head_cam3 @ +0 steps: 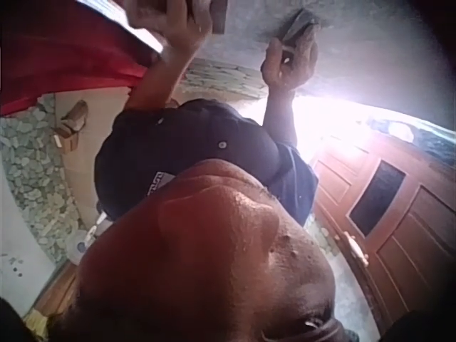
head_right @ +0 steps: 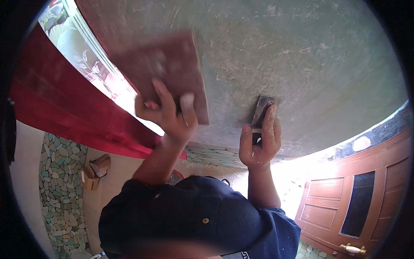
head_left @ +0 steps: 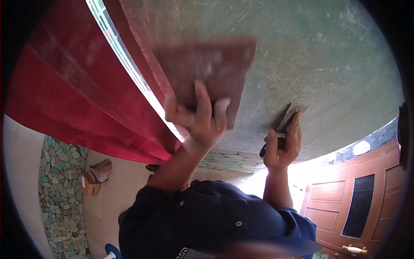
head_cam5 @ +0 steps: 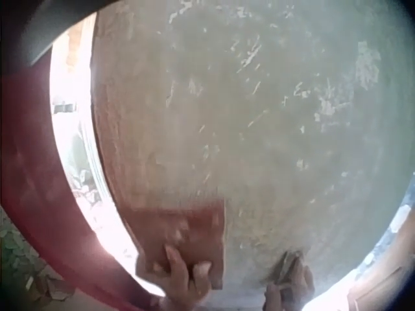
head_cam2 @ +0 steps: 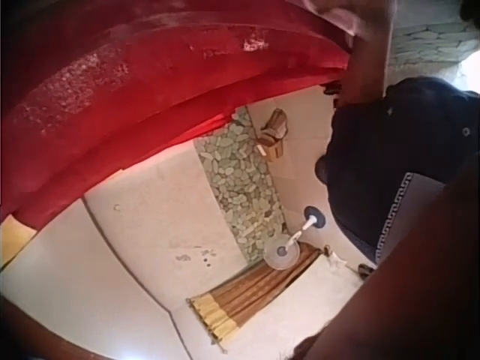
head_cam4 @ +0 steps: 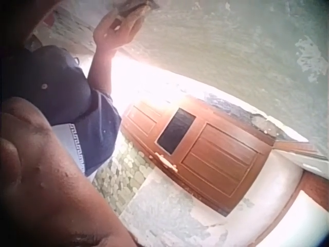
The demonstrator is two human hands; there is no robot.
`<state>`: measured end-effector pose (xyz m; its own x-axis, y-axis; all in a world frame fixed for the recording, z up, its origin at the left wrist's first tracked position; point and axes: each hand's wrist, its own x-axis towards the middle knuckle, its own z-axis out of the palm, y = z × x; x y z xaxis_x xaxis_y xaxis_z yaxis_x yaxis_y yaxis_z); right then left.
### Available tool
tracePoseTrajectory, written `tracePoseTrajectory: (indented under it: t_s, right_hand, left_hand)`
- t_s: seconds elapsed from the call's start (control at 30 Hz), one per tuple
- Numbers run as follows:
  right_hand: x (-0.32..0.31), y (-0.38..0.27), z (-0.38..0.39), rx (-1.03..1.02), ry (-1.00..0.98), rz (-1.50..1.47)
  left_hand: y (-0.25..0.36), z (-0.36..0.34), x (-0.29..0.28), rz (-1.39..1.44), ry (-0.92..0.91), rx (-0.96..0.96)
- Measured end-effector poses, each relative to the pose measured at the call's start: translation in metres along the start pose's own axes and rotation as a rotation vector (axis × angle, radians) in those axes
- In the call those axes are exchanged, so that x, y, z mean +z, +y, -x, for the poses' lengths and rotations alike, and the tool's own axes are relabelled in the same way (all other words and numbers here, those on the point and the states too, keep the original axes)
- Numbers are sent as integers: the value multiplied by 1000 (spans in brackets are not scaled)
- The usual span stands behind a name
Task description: Preparing a wall for repair or painting by sanding with a block and scraping with a tool.
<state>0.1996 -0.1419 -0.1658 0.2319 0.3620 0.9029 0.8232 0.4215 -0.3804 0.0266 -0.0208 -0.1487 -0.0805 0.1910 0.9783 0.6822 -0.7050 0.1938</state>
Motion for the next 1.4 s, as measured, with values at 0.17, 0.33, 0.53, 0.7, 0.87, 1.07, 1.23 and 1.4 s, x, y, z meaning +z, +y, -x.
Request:
tracePoseTrajectory:
  t_s: [0.17,0.33,0.53,0.7,0.87,1.07,1.23,1.4]
  right_hand:
    - [0,-1,-2,-53,6,56]
    - [0,4,-3,-64,17,25]
    - [2,3,5,50,-6,-19]
    - [2,0,1,21,18,-66]
    - [5,-1,-6,-72,41,17]
    - [4,-4,-7,-19,26,-9]
    - [5,-4,-7,-20,26,-20]
    - [5,-6,-2,-4,22,-39]
  left_hand:
    - [-29,103,-7,-49,-126,8]
    - [-20,87,-11,-34,-170,69]
    - [12,-44,3,-4,58,74]
    - [43,-181,1,6,286,141]
    - [49,-205,0,-56,315,125]
    - [17,-136,12,-38,230,216]
    - [11,-36,8,23,50,95]
    - [10,-2,-1,66,-46,8]
